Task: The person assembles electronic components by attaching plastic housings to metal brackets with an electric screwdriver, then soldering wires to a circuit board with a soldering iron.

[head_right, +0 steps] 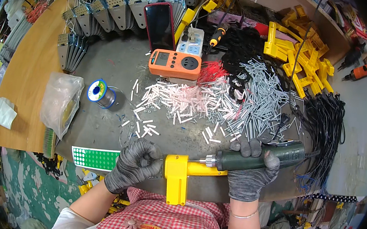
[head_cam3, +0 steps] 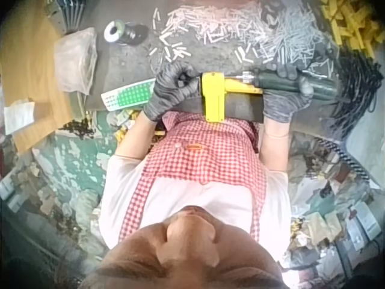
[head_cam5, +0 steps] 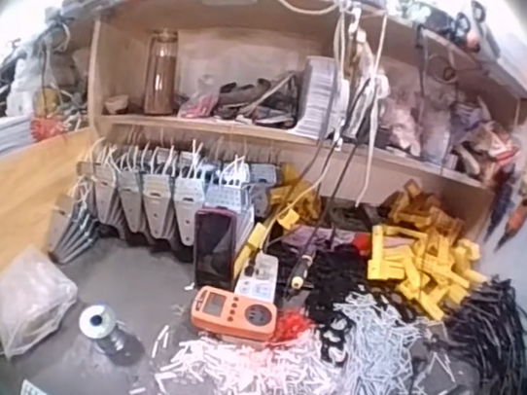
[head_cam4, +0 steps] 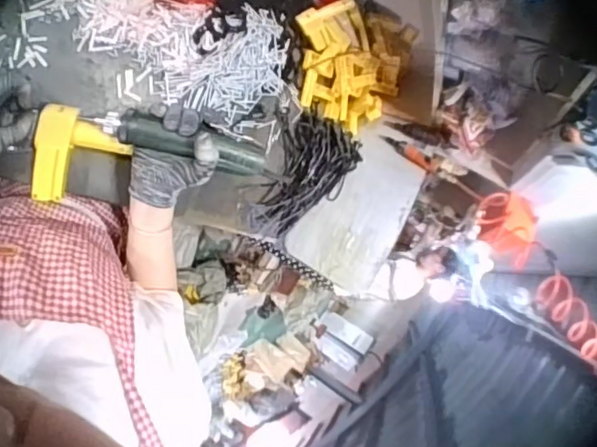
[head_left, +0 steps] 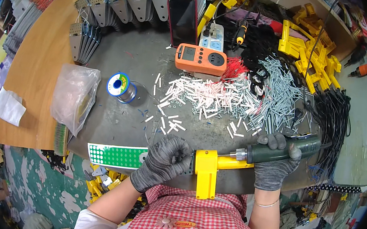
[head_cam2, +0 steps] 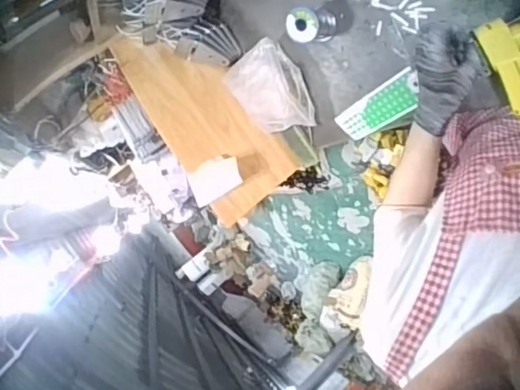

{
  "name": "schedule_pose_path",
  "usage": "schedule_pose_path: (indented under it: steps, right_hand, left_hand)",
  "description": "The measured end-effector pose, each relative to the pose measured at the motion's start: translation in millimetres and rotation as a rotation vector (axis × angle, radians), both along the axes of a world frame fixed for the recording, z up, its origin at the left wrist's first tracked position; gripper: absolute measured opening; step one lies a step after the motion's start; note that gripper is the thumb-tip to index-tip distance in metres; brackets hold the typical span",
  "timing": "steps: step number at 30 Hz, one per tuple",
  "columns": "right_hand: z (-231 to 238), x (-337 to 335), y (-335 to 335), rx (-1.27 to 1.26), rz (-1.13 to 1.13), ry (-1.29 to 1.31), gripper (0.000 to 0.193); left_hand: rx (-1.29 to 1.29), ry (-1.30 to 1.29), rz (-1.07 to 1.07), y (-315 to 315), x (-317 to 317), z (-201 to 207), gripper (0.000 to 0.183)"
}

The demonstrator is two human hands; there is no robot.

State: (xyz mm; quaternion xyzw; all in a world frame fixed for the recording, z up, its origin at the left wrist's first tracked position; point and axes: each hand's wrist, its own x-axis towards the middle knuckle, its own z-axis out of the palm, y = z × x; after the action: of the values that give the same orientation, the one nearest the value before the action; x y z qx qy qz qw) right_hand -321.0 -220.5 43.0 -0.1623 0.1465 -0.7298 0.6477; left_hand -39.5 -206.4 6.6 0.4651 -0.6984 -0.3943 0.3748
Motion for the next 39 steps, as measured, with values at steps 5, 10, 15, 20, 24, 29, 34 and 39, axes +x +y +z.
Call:
schedule_pose_path:
  steps: [5, 10, 15, 20, 24, 29, 34, 39]
  right_hand:
    - [1, 2, -1, 0.017, -0.016, -0.008, 0.034]
    - [0, 2, -2, 0.026, -0.022, -0.019, 0.032]
    - [-2, 2, -3, 0.009, -0.015, -0.010, 0.032]
    - [-2, 3, -4, -0.018, 0.002, -0.027, 0.031]
    - [0, 3, -4, -0.012, -0.010, -0.013, 0.032]
    - [3, -5, 3, 0.020, -0.010, -0.006, 0.028]
    - [9, -15, 27, 0.031, -0.048, 0.030, 0.029]
    - [0, -4, 30, 0.028, -0.067, 0.012, 0.036]
  left_hand:
    - [0.001, 0.043, -0.001, 1, 1, 2, 0.027]
    - [-0.030, 0.039, -0.003, -1, 1, 0, 0.025]
    - [-0.120, 0.004, 0.020, -1, -1, 1, 0.024]
    - [-0.053, 0.000, -0.041, 1, -1, 0, 0.020]
    - [-0.314, -0.132, -0.085, 1, -4, 4, 0.024]
    - [-0.265, -0.182, -0.061, -18, 6, 21, 0.027]
    - [-0.429, -0.666, 0.161, -71, 37, -1, 0.018]
    - [-0.043, -0.612, 0.061, -84, 49, 7, 0.017]
